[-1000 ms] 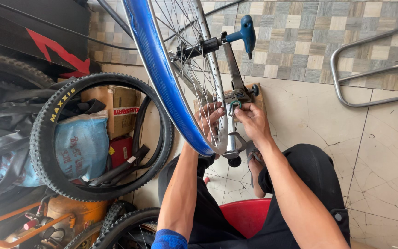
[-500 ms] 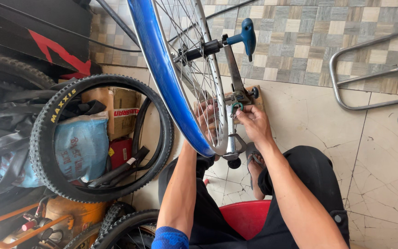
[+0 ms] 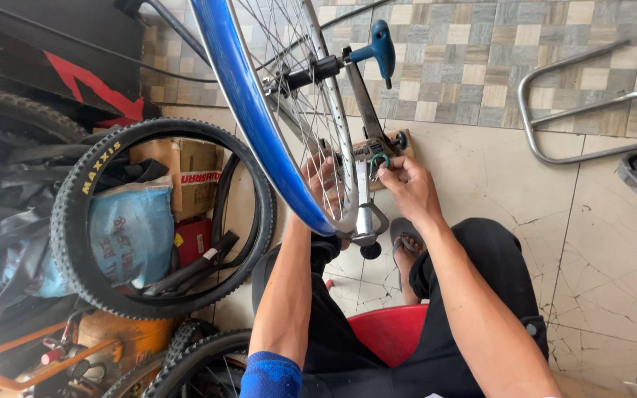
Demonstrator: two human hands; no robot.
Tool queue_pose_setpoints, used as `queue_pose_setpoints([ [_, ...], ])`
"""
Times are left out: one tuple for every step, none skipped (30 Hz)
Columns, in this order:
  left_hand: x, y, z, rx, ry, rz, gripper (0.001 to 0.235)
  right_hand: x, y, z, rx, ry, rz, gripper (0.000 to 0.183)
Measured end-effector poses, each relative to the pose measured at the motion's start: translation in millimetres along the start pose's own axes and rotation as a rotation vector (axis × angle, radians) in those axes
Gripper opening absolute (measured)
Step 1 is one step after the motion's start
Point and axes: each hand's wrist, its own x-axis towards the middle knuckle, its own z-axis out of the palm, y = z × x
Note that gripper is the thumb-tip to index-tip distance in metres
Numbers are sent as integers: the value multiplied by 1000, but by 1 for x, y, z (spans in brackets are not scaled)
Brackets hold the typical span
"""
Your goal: The person adjusts the spokes of a blue bicycle wheel mounted on a truing stand. They use a spoke wrench to tighten or loosen individual nipples while rotating the wheel to check alignment against a fixed caliper.
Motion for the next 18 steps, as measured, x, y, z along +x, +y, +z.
queue_pose_setpoints([
  [1, -8, 0, 33, 55, 3, 53, -4, 1, 1, -47, -18, -3, 25],
  [7, -13, 0, 68, 106, 14, 52, -4, 2, 3, -92, -31, -13, 26],
  [11, -20, -2, 81, 85, 92, 45, -3, 4, 5, -138, -44, -22, 28],
  [11, -30, -5, 96, 63, 163, 40, -4, 8, 9, -190, -71, -44, 28],
  [10, -39, -7, 110, 40, 234, 36, -5, 12, 14, -242, -98, -66, 28],
  [8, -44, -9, -27, -34, 191, 32, -4, 15, 19, -297, -124, -89, 29],
  [5, -48, -10, -165, -108, 145, 28, -4, 19, 23, -282, -150, -71, 29],
  [3, -48, -11, -304, -177, 102, 26, -3, 21, 28, -268, -180, -56, 30],
  [3, -47, -10, -278, -161, 101, 24, -1, 23, 32, -253, -210, -41, 30],
  [1, -46, -9, -253, -140, 100, 22, 1, 25, 35, -261, -212, -36, 30],
  [1, -44, -8, -228, -120, 98, 20, 4, 26, 37, -269, -213, -30, 30],
  [0, -43, -8, -221, -121, 103, 20, 6, 28, 39, -278, -214, -22, 30],
  [0, -42, -8, -213, -122, 109, 20, 8, 30, 41, -268, -220, -31, 30],
  [0, -42, -8, -206, -126, 113, 20, 9, 31, 42, -259, -225, -37, 30],
  [0, -41, -9, -213, -127, 99, 21, 10, 32, 42, -250, -230, -44, 30],
  [1, -42, -9, -220, -130, 86, 22, 12, 32, 43, -267, -234, -53, 31],
  [2, -42, -9, -228, -133, 72, 22, 13, 32, 44, -283, -238, -62, 31],
  [4, -43, -9, -242, -169, 96, 24, 14, 32, 45, -301, -241, -71, 32],
])
